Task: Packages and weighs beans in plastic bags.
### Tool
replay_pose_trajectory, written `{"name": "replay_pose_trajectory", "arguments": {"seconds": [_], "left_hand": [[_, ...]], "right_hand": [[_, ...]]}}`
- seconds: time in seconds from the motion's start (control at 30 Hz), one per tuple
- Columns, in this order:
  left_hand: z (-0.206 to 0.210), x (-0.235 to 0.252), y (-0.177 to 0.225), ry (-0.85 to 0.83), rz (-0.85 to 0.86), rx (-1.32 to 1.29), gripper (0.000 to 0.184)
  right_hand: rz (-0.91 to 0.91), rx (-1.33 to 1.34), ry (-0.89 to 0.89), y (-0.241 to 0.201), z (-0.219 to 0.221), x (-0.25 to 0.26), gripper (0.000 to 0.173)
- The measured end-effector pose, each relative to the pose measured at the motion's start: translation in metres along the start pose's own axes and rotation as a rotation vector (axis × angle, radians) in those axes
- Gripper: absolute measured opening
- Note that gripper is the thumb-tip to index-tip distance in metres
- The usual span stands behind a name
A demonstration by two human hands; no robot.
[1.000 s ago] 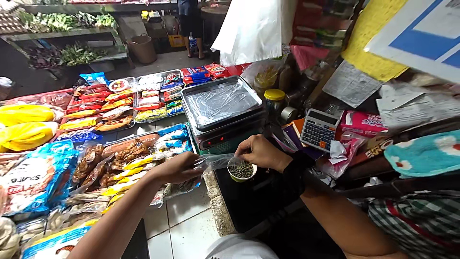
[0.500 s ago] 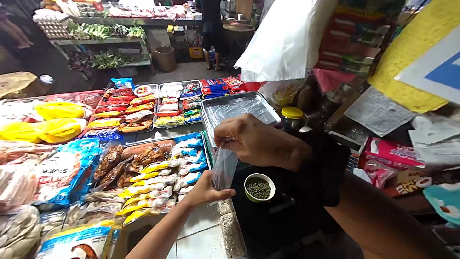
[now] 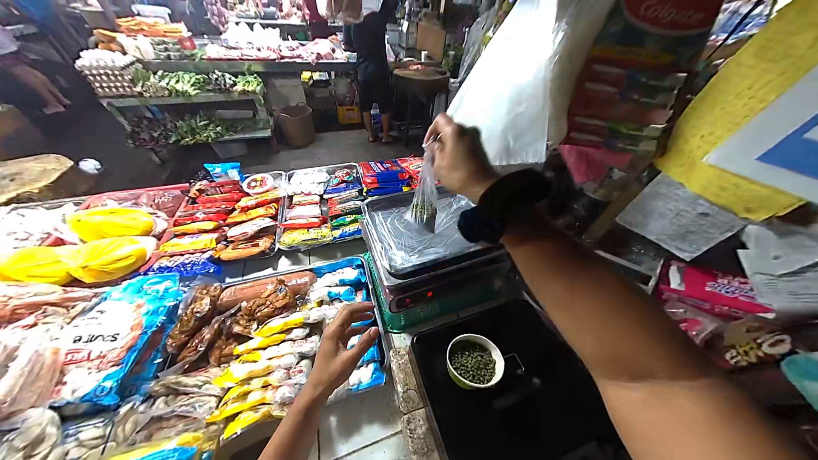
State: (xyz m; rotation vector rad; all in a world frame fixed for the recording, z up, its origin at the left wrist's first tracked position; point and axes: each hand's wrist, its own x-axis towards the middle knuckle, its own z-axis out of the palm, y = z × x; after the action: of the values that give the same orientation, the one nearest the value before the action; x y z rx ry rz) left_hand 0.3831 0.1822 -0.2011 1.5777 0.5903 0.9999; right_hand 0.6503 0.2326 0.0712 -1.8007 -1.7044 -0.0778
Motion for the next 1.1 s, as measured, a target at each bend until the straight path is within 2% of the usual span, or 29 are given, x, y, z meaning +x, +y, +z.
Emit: {"name": "replay_pose_trajectory", "arguments": {"seconds": [0.1, 0.2, 0.33, 0.43, 0.57, 0.7, 0.87, 0.93, 1.03, 1.1], "left_hand": [[-0.007, -0.011, -0.004, -0.045, 0.008, -0.007, 0.039], [-0.012, -0.022, -0.004, -0.065, -0.007, -0.023, 0.030], [-0.017, -0.033, -0.010, -0.079, -0.017, -0.025, 0.026], [-0.018, -0.040, -0.012, -0.089, -0.020, -0.034, 0.026], [-0.021, -0.050, -0.020, -0.082, -0.052, -0.047, 0.030], [-0.024, -0.054, -0.025, -0.066, -0.076, -0.055, 0.028], [-0.025, -0.055, -0.024, -0.057, -0.104, -0.047, 0.029], [-0.019, -0.051, -0.019, 0.016, -0.112, -0.017, 0.045], [-0.001, -0.028, -0.003, 0.182, -0.103, 0.108, 0.097], [0.010, -0.001, 0.003, 0.216, -0.056, 0.204, 0.113]], "right_hand": [[-0.064, -0.067, -0.182, 0.010, 0.051, -0.019, 0.022], [-0.098, -0.028, -0.354, 0.008, 0.082, -0.049, 0.020], [-0.125, -0.040, -0.668, 0.005, 0.104, -0.072, 0.022], [-0.191, -0.040, -0.829, 0.001, 0.098, -0.072, 0.033], [-0.244, -0.018, -0.767, -0.017, 0.052, -0.061, 0.050], [-0.307, -0.007, -0.579, -0.029, 0.009, -0.051, 0.042], [-0.360, -0.078, -0.508, -0.031, -0.008, -0.050, 0.036], [-0.371, -0.074, -0.506, -0.030, -0.009, -0.053, 0.035], [-0.378, -0.054, -0.514, -0.028, -0.011, -0.058, 0.033], [-0.369, -0.033, -0.500, -0.027, -0.011, -0.059, 0.032]]}}
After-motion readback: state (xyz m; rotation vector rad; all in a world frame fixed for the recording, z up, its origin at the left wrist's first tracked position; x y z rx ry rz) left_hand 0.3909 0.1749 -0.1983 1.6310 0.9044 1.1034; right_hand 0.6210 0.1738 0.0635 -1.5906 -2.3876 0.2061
